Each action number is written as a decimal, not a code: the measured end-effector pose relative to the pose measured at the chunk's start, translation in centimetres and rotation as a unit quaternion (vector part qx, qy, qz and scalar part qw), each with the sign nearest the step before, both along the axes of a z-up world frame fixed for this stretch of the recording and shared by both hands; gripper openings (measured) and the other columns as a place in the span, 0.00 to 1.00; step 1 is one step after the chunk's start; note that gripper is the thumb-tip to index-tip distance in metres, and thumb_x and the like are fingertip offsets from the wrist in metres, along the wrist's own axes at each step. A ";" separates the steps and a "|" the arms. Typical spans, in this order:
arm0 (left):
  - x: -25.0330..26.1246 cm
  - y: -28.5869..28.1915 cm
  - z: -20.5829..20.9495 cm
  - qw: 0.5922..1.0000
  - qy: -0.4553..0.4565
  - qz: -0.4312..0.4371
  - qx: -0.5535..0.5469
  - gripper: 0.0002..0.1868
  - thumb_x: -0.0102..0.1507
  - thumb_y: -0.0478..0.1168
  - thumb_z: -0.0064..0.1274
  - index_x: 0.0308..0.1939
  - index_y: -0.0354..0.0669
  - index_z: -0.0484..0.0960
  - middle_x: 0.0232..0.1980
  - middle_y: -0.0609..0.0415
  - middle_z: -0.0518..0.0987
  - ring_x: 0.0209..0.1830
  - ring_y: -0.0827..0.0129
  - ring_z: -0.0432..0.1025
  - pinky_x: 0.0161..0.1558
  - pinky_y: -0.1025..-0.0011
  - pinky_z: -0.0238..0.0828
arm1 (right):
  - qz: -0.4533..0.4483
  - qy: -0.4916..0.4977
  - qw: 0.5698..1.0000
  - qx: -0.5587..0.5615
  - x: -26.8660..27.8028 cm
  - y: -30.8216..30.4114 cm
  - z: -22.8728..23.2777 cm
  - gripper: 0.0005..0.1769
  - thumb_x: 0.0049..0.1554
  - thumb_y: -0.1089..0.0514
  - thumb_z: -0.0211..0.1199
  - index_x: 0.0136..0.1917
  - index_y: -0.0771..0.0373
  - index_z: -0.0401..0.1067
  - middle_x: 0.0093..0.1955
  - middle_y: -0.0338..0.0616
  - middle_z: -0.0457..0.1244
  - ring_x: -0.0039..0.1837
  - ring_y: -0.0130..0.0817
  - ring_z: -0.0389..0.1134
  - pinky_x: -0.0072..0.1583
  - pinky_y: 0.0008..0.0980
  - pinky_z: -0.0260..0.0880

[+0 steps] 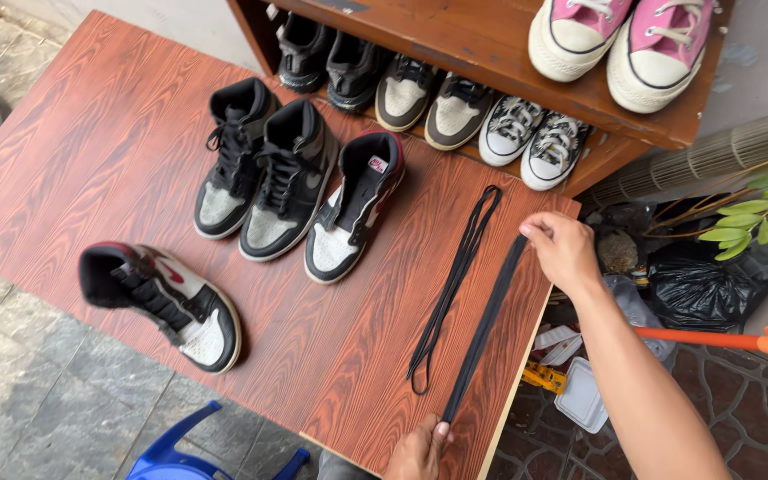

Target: The person removes the existing laces from a high-top sneaker, then threads a new black lace through the eyelets and ties it. The person repeats the process on a second sneaker, finishing with a tied pair.

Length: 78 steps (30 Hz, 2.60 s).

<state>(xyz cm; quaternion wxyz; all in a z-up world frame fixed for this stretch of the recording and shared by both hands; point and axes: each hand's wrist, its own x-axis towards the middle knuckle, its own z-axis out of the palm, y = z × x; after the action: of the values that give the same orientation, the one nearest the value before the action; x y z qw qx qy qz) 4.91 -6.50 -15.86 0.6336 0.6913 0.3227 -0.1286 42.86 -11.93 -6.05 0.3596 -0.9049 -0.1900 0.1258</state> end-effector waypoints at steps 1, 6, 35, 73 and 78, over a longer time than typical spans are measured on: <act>0.0 -0.4 -1.9 1.000 0.004 -0.004 0.005 0.18 0.72 0.48 0.44 0.37 0.38 0.77 0.29 0.45 0.80 0.34 0.59 0.83 0.38 0.64 0.75 | 0.005 -0.012 1.000 -0.003 1.5 0.6 -1.0 0.09 0.59 0.57 0.66 0.50 0.65 0.79 0.40 0.46 0.71 0.43 0.31 0.72 0.48 0.34 0.72; -0.3 -1.9 -9.7 0.994 0.056 0.012 0.097 0.18 0.71 0.52 0.45 0.36 0.46 0.82 0.23 0.51 0.80 0.26 0.60 0.80 0.33 0.62 0.73 | 0.025 -0.054 0.998 -0.025 6.1 2.8 -6.3 0.08 0.59 0.59 0.67 0.49 0.66 0.80 0.45 0.51 0.72 0.46 0.41 0.73 0.52 0.39 0.71; -7.4 15.2 -3.5 0.955 0.171 0.230 0.078 0.19 0.64 0.52 0.46 0.41 0.44 0.85 0.26 0.40 0.84 0.27 0.52 0.82 0.35 0.57 0.78 | 0.010 -0.133 0.990 0.045 -6.1 1.6 -5.4 0.18 0.60 0.62 0.66 0.63 0.65 0.74 0.50 0.46 0.63 0.43 0.34 0.63 0.48 0.35 0.66; 11.1 29.1 4.5 0.988 -0.024 0.140 0.055 0.35 0.68 0.41 0.51 0.74 0.43 0.52 0.61 0.33 0.75 0.46 0.53 0.79 0.43 0.61 0.81 | -0.295 0.403 0.727 0.472 -24.2 12.6 -8.8 0.35 0.57 0.66 0.59 0.76 0.58 0.58 0.66 0.47 0.65 0.67 0.38 0.66 0.67 0.44 0.67; 12.8 28.1 3.5 0.974 0.046 0.197 -0.102 0.44 0.66 0.41 0.50 0.80 0.53 0.41 0.65 0.40 0.73 0.42 0.62 0.79 0.41 0.66 0.83 | -0.293 0.364 0.767 0.440 -20.3 13.4 -11.4 0.35 0.58 0.61 0.61 0.77 0.57 0.56 0.69 0.44 0.64 0.70 0.33 0.63 0.71 0.40 0.61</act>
<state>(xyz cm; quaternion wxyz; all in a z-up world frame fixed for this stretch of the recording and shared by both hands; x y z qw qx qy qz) 17.75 21.62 -12.41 0.6981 0.5393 0.4665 -0.0652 22.56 1.46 -17.46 0.7798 -0.5459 0.1944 0.2369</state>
